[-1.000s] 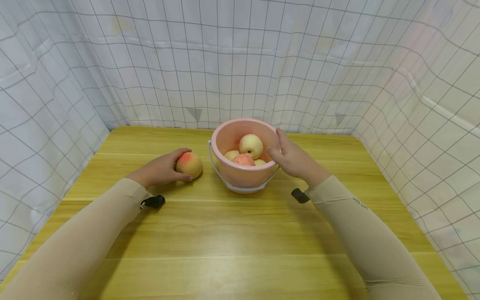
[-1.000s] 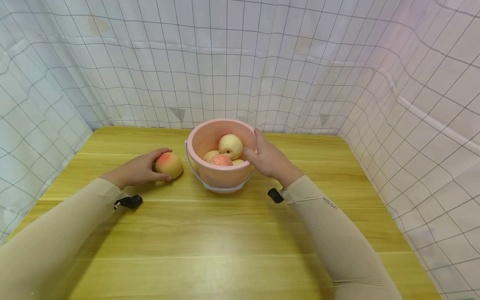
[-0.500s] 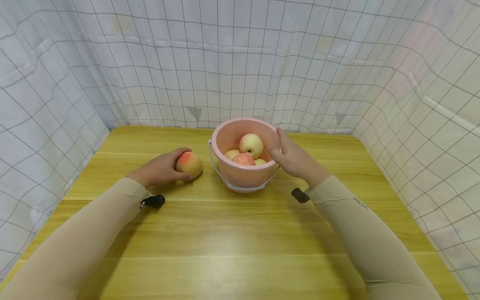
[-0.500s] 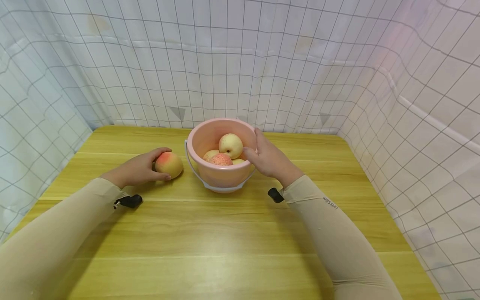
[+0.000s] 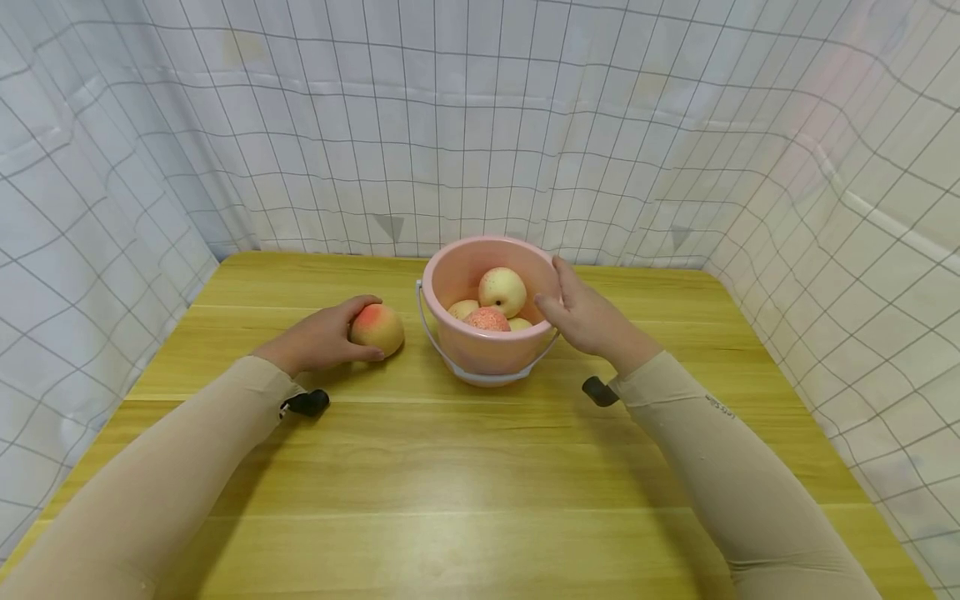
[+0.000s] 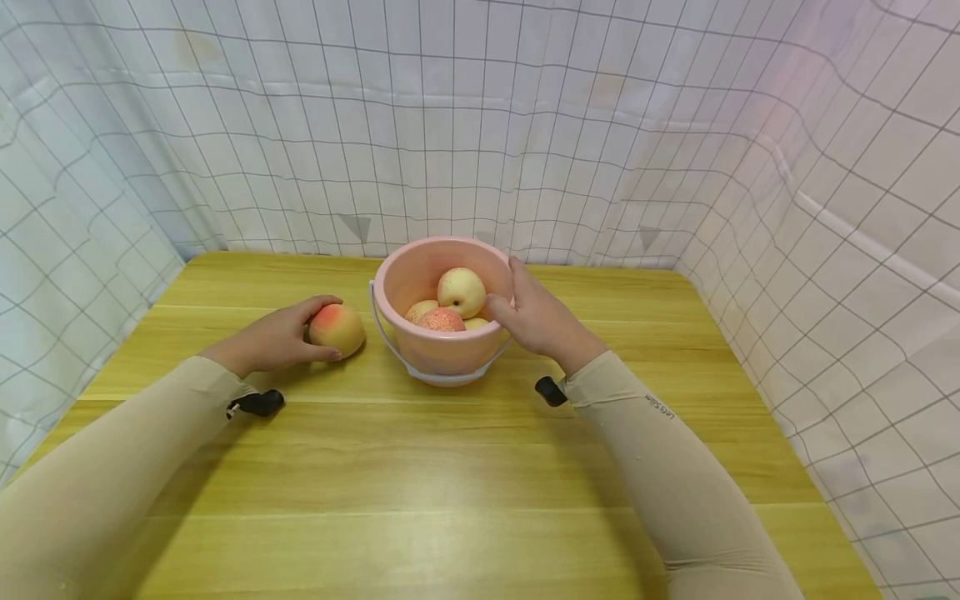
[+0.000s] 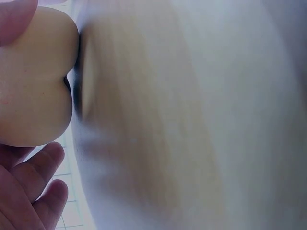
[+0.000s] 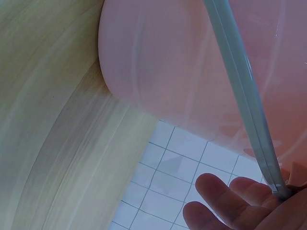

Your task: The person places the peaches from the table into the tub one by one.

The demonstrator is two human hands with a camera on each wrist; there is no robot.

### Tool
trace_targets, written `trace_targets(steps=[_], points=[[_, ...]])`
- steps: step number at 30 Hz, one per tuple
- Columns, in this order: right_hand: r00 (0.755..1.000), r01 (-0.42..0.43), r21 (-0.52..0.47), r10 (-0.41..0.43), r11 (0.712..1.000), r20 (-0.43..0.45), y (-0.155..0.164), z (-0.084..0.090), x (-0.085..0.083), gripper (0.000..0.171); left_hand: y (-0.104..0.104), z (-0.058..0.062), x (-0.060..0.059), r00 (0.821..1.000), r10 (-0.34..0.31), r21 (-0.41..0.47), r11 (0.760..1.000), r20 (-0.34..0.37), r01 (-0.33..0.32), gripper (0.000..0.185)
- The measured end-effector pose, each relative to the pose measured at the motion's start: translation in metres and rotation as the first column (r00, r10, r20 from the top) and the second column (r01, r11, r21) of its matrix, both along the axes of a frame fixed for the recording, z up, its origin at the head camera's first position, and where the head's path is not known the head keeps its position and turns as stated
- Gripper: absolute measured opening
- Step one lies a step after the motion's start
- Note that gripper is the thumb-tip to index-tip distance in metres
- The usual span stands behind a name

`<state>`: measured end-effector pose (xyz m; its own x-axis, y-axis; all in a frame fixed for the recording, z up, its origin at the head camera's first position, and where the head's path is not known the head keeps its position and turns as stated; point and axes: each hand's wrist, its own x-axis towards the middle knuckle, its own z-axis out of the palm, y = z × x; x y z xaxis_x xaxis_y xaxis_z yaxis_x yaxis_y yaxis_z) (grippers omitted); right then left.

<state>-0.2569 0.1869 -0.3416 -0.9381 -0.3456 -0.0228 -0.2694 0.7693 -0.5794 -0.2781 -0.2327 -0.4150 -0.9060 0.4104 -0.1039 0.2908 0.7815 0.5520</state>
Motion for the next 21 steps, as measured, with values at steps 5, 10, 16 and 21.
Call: trace_targets(steps=[5, 10, 16, 21], points=[[1.0, 0.004, -0.003, -0.004, 1.0, 0.001, 0.0003, -0.0006, -0.0009, 0.086, -0.0014, -0.0011, -0.0005, 1.0, 0.003, -0.001, 1.0, -0.013, -0.003, 0.095], [1.0, 0.0, 0.003, 0.0, 1.0, 0.002, 0.0002, -0.0006, -0.0009, 0.086, -0.0023, -0.0007, -0.0004, 1.0, 0.006, -0.001, 1.0, -0.01, -0.006, 0.095], [1.0, 0.003, 0.0, -0.003, 1.0, -0.005, -0.0006, -0.0009, -0.0005, 0.086, -0.0023, -0.0007, -0.0001, 1.0, 0.009, -0.003, 1.0, -0.018, -0.009, 0.094], [1.0, 0.009, -0.003, -0.009, 1.0, -0.005, -0.0008, -0.0013, -0.0005, 0.086, -0.0015, -0.0005, 0.0002, 1.0, 0.005, 0.001, 1.0, -0.021, -0.005, 0.094]])
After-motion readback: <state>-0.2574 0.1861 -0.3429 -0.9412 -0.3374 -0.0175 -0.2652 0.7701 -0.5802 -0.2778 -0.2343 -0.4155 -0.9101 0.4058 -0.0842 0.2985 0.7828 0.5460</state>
